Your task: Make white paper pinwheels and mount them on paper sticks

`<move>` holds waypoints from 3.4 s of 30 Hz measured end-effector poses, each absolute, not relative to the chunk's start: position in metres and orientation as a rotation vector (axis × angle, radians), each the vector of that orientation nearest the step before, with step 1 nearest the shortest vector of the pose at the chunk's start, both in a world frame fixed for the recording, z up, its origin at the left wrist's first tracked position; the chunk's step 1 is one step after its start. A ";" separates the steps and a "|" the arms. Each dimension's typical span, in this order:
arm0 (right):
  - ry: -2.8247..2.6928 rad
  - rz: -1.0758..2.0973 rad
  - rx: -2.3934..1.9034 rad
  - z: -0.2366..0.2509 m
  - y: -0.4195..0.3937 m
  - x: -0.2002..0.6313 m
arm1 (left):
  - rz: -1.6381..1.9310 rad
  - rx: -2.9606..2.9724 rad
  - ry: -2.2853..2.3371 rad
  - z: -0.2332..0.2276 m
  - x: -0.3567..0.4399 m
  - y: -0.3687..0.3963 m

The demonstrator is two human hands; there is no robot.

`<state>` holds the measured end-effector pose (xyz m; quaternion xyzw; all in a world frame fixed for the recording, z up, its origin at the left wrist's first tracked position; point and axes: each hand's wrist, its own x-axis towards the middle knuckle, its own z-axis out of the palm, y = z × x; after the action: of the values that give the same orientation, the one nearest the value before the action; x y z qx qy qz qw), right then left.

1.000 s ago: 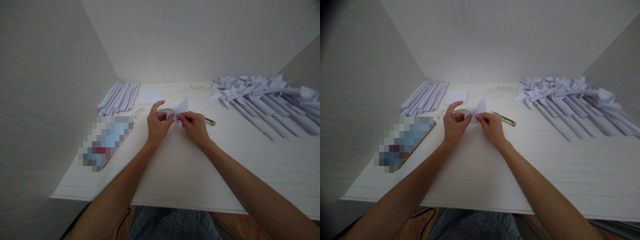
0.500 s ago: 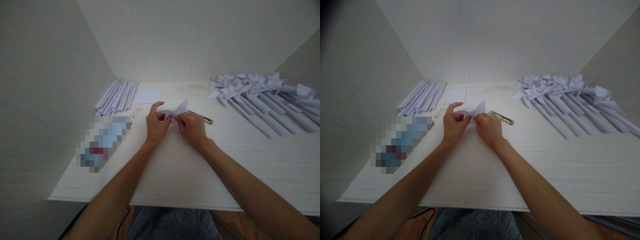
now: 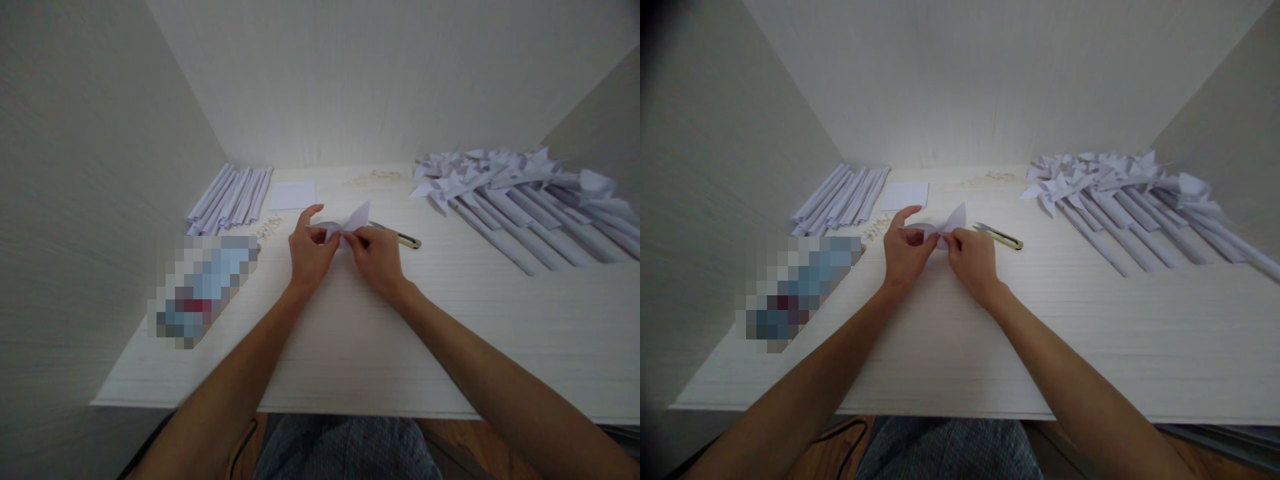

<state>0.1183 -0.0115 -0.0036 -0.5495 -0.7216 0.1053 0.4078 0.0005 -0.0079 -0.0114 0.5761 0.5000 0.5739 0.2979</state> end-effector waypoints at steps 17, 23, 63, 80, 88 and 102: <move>-1.913 0.027 -1.432 -0.002 -0.013 0.121 | 1.546 1.505 1.302 -0.008 0.006 -0.010; -1.579 0.655 -1.313 -0.009 -0.003 0.120 | 1.531 1.543 1.212 -0.010 0.006 -0.010; -1.406 0.950 -1.211 -0.009 -0.001 0.127 | 1.353 1.330 0.979 -0.007 0.000 -0.004; -1.419 0.876 -1.209 -0.009 -0.002 0.124 | 1.361 1.396 0.963 -0.007 0.001 -0.005; -1.584 0.365 -1.304 -0.006 -0.007 0.123 | 1.363 1.366 0.965 -0.006 0.002 -0.006; -1.825 0.171 -1.335 -0.006 -0.007 0.127 | 1.373 1.391 0.949 -0.007 0.001 -0.005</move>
<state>0.1271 -0.0071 -0.0064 -0.5335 -0.7292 0.0681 0.4230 0.0014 -0.0053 -0.0073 0.5667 0.3863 0.5592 0.4657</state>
